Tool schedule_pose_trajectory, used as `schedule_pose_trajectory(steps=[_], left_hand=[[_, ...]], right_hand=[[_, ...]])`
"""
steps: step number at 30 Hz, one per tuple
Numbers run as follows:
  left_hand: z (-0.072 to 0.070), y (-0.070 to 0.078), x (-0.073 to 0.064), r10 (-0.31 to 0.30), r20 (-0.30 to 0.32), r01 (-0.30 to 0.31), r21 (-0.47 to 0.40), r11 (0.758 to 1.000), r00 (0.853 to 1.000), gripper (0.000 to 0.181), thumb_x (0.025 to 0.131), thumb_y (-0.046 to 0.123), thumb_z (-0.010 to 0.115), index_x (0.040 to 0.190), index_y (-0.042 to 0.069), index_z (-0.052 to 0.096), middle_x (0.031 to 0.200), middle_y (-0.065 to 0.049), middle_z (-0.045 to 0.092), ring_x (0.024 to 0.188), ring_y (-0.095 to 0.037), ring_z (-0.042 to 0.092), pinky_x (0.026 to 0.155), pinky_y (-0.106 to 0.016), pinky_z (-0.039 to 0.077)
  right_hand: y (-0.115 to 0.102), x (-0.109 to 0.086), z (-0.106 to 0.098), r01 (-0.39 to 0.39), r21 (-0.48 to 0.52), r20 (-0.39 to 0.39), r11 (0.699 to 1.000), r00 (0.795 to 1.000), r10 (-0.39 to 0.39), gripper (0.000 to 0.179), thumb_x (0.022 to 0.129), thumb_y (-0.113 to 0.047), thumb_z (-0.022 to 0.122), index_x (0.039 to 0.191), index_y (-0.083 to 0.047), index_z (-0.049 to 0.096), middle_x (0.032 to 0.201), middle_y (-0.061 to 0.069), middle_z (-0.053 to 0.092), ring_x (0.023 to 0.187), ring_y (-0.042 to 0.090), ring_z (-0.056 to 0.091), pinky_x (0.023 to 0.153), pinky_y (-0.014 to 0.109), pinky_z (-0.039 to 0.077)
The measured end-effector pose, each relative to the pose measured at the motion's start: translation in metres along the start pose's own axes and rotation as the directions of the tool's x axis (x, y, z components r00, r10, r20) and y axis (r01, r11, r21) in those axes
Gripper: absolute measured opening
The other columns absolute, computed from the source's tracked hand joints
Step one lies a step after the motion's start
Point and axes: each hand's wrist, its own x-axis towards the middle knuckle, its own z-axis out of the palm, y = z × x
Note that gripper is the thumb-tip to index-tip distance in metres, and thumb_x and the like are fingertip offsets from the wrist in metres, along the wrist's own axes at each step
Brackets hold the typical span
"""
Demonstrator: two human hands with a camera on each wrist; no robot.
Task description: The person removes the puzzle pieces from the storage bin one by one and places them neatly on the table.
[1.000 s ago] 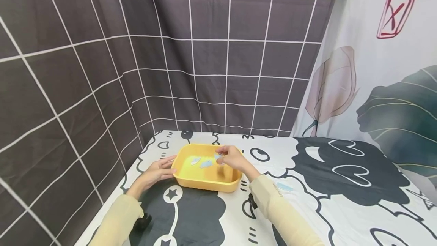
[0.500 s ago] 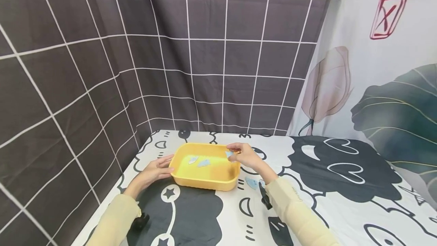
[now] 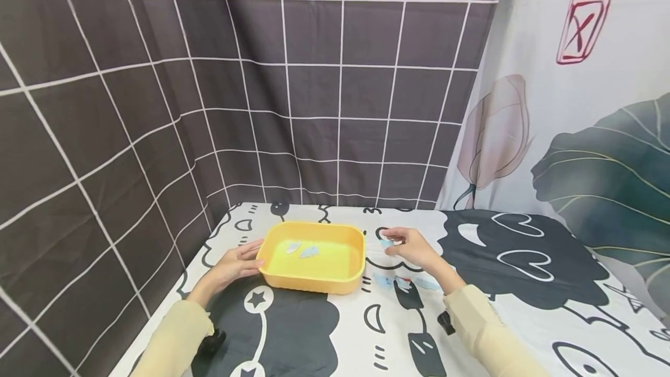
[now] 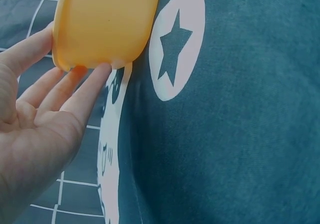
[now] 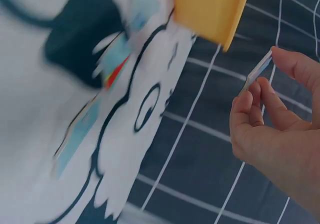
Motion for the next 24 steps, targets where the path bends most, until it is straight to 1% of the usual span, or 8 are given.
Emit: schedule_pose_trajectory(steps=[7, 10, 13, 18, 21, 24], left_hand=[[0.002, -0.003, 0.0, 0.002, -0.009, -0.002, 0.011, 1.0, 1.0, 0.069, 0.094, 0.004, 0.06, 0.151, -0.009, 0.022, 0.151, -0.037, 0.028, 0.121, -0.033, 0.061, 0.094, -0.033, 0.059], [0.001, -0.003, 0.0, -0.003, -0.02, 0.004, 0.017, 1.0, 1.0, 0.069, 0.093, 0.004, 0.06, 0.15, -0.008, 0.023, 0.151, -0.037, 0.029, 0.121, -0.035, 0.06, 0.094, -0.034, 0.059], [0.001, -0.004, 0.0, -0.005, -0.021, 0.006, 0.026, 1.0, 1.0, 0.069, 0.093, 0.004, 0.061, 0.151, -0.008, 0.023, 0.151, -0.036, 0.029, 0.121, -0.034, 0.061, 0.094, -0.033, 0.059], [0.001, -0.006, 0.0, 0.0, -0.013, 0.001, 0.025, 1.0, 1.0, 0.071, 0.093, 0.007, 0.062, 0.151, -0.007, 0.023, 0.152, -0.035, 0.029, 0.118, -0.028, 0.063, 0.094, -0.032, 0.059], [0.001, -0.006, 0.0, 0.001, -0.016, -0.001, 0.013, 1.0, 1.0, 0.071, 0.093, 0.006, 0.063, 0.151, -0.007, 0.023, 0.151, -0.036, 0.029, 0.114, -0.023, 0.065, 0.093, -0.031, 0.059], [0.001, -0.006, 0.001, 0.001, -0.018, -0.001, 0.005, 1.0, 1.0, 0.071, 0.092, 0.005, 0.063, 0.151, -0.008, 0.023, 0.151, -0.036, 0.029, 0.112, -0.019, 0.065, 0.092, -0.031, 0.059]], right_hand=[[0.025, -0.022, -0.027, -0.047, -0.052, -0.02, 0.998, 0.999, 0.046, 0.052, 0.081, -0.009, 0.068, 0.128, 0.009, 0.056, 0.13, 0.03, 0.058, 0.121, 0.044, 0.053, 0.098, 0.051, 0.053], [0.036, -0.031, -0.036, -0.053, -0.077, -0.044, 0.996, 0.998, 0.05, 0.052, 0.08, -0.009, 0.069, 0.127, 0.011, 0.057, 0.128, 0.031, 0.059, 0.118, 0.044, 0.054, 0.095, 0.048, 0.055], [0.047, -0.038, -0.044, -0.056, -0.097, -0.057, 0.994, 0.997, 0.05, 0.051, 0.079, -0.007, 0.07, 0.124, 0.013, 0.057, 0.126, 0.033, 0.059, 0.116, 0.045, 0.056, 0.093, 0.048, 0.056], [0.065, -0.048, -0.057, -0.099, -0.156, -0.068, 0.983, 0.994, 0.089, 0.049, 0.08, -0.006, 0.069, 0.123, 0.014, 0.057, 0.124, 0.034, 0.06, 0.114, 0.045, 0.057, 0.097, 0.053, 0.053], [0.075, -0.053, -0.063, -0.128, -0.185, -0.075, 0.974, 0.99, 0.116, 0.049, 0.08, -0.008, 0.07, 0.122, 0.014, 0.058, 0.122, 0.033, 0.061, 0.11, 0.042, 0.059, 0.094, 0.052, 0.054], [0.083, -0.057, -0.066, -0.135, -0.193, -0.08, 0.972, 0.989, 0.122, 0.048, 0.079, -0.008, 0.072, 0.119, 0.015, 0.059, 0.117, 0.032, 0.063, 0.103, 0.038, 0.061, 0.089, 0.049, 0.056]])
